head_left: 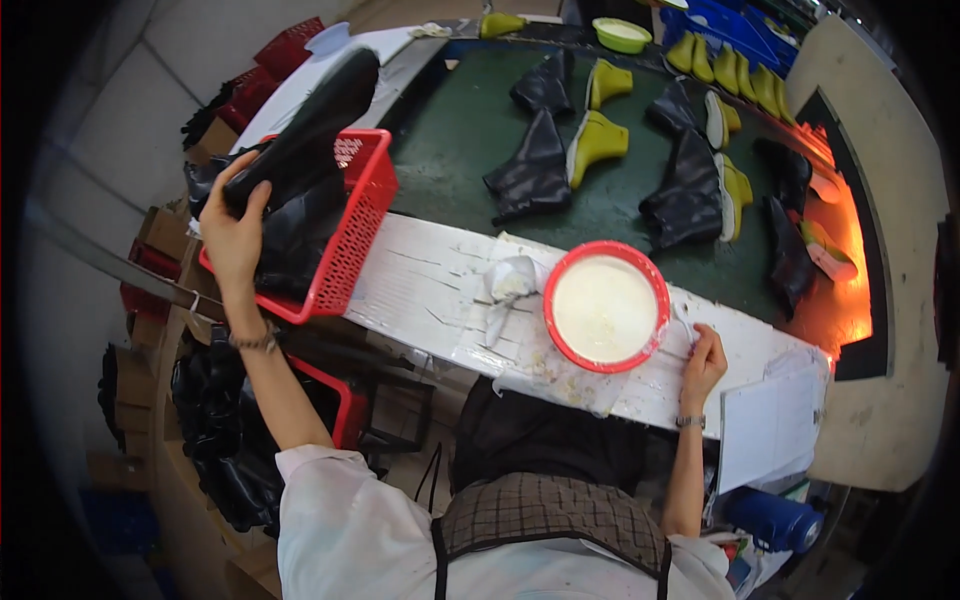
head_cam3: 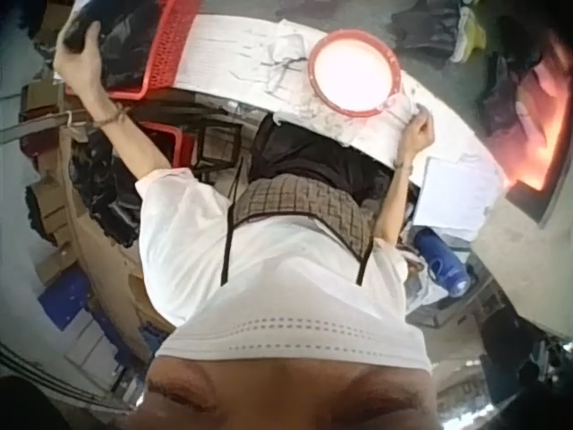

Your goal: Applying glue to the edges of black shoe uppers using a brush and a bowl of white adhesive liquid.

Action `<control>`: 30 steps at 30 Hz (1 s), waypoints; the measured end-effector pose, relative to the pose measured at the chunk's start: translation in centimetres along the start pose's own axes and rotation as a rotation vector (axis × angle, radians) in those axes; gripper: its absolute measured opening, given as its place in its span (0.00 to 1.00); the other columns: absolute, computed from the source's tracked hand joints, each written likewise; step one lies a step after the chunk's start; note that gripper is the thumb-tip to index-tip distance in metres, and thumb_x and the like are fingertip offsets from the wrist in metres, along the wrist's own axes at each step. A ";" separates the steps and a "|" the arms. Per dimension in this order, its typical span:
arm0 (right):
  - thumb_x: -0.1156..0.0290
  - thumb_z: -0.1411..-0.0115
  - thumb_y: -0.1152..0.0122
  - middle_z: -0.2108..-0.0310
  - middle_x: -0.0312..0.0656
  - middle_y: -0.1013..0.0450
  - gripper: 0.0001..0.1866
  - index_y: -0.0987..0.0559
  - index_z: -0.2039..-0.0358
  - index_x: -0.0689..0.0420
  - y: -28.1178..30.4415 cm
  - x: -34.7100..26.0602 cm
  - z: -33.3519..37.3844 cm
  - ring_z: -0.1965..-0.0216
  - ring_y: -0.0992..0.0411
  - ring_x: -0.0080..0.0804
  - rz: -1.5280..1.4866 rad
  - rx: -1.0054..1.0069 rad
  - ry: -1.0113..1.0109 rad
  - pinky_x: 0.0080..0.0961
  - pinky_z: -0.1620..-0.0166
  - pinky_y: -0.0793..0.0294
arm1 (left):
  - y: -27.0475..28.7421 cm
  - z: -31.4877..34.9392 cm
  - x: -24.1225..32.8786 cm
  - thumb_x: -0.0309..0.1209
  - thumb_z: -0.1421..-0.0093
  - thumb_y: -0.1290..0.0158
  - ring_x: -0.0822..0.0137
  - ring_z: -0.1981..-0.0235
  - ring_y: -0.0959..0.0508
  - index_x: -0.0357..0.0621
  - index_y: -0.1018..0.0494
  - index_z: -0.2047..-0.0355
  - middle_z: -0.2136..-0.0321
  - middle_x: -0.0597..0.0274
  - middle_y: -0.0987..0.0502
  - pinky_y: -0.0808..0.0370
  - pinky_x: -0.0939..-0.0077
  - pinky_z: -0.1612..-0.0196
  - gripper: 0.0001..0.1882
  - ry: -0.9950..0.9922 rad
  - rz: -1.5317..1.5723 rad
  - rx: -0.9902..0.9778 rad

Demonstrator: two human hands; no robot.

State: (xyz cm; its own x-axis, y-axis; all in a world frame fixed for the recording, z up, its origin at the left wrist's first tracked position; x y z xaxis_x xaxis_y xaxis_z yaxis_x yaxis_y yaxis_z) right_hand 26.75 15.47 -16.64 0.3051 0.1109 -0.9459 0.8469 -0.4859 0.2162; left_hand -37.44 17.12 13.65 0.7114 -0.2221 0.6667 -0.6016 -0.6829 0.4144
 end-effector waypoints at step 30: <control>0.67 0.41 0.29 0.76 0.43 0.26 0.08 0.12 0.63 0.56 -0.8 -11.9 0.8 0.73 0.25 0.34 0.572 -0.469 0.166 0.33 0.70 0.30 | -16.7 14.2 -5.8 0.25 0.48 0.44 0.42 0.59 0.17 0.38 0.28 0.40 0.61 0.41 0.18 0.21 0.60 0.55 0.32 0.068 -0.071 -0.434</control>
State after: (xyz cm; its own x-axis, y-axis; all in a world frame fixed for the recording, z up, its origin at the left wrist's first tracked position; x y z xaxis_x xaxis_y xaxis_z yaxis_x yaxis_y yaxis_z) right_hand 22.08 13.87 -5.74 0.7828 0.0996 -0.6143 0.6220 -0.0911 0.7777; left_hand -26.35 19.96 -5.91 0.7397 -0.1294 0.6604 -0.6594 -0.3357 0.6727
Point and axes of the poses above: each hand's wrist, its own z-axis away from the middle knuckle, its own y-axis out of the back of the hand, x = y × z, the point moved 5 cm from there along -z, towards the middle knuckle
